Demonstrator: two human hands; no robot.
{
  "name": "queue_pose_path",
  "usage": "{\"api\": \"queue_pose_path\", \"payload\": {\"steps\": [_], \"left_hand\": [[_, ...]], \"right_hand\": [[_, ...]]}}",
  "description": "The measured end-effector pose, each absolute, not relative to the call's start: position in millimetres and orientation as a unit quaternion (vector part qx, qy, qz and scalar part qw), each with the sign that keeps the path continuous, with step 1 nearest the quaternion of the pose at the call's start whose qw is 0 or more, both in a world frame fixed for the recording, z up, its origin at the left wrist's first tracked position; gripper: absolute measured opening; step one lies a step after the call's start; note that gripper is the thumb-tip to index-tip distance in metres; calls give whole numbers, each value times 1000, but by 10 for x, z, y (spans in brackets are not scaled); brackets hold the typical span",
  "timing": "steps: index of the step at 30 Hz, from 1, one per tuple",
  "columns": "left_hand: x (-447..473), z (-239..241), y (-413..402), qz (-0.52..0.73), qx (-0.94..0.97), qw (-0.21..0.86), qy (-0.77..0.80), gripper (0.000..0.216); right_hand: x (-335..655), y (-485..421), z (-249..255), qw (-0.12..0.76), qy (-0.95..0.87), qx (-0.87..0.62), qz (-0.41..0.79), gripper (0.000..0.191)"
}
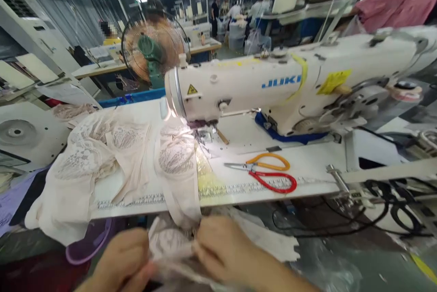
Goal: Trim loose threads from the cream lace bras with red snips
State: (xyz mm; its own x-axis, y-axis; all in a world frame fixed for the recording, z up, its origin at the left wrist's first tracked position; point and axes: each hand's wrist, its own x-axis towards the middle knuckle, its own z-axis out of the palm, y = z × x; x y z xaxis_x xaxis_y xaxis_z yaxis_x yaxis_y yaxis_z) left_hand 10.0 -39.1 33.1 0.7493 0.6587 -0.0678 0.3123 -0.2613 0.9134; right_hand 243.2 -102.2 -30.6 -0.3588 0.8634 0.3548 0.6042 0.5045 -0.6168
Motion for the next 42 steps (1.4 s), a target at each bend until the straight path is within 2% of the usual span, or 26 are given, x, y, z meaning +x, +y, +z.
{"api": "queue_pose_path", "payload": {"steps": [1,2,3,5,9,12,14,21,26,30,36,39,42], "left_hand": [[147,363,-337,176,796,496,299,24],[198,390,-288,206,861,387,260,26],[251,411,-249,233,895,306,226,25],[344,439,-206,259,918,241,179,25],[422,442,-233,257,906,293,168,22],[417,435,-261,253,902,300,177,23],[401,440,-264,252,900,303,187,25],[244,390,-246,262,855,394,212,26],[132,288,-211,281,825,435,228,26],[104,302,-179,263,842,422,207,24],[101,360,-145,245,871,386,180,23],[95,350,-135,240,870,393,178,22],[96,332,-122,230,870,397,180,21]], "right_hand": [[2446,-995,-299,359,-775,-491,169,18],[2464,-982,-286,397,-749,-514,131,15],[2486,-983,-270,420,-740,-515,100,20],[2517,-1024,-242,448,-737,-499,82,22],[2463,-1147,-299,393,-763,-500,115,32],[2378,-1155,-405,364,-768,-513,124,19],[2355,-1126,-430,384,-761,-504,139,5],[2464,-1056,-253,452,-715,-451,285,7],[2480,-1042,-249,491,-716,-420,266,10],[2449,-1066,-288,504,-707,-433,243,11],[2446,-1129,-294,465,-692,-497,239,6],[2471,-1130,-281,446,-725,-469,236,21],[2487,-1105,-269,437,-751,-421,259,24]]}}
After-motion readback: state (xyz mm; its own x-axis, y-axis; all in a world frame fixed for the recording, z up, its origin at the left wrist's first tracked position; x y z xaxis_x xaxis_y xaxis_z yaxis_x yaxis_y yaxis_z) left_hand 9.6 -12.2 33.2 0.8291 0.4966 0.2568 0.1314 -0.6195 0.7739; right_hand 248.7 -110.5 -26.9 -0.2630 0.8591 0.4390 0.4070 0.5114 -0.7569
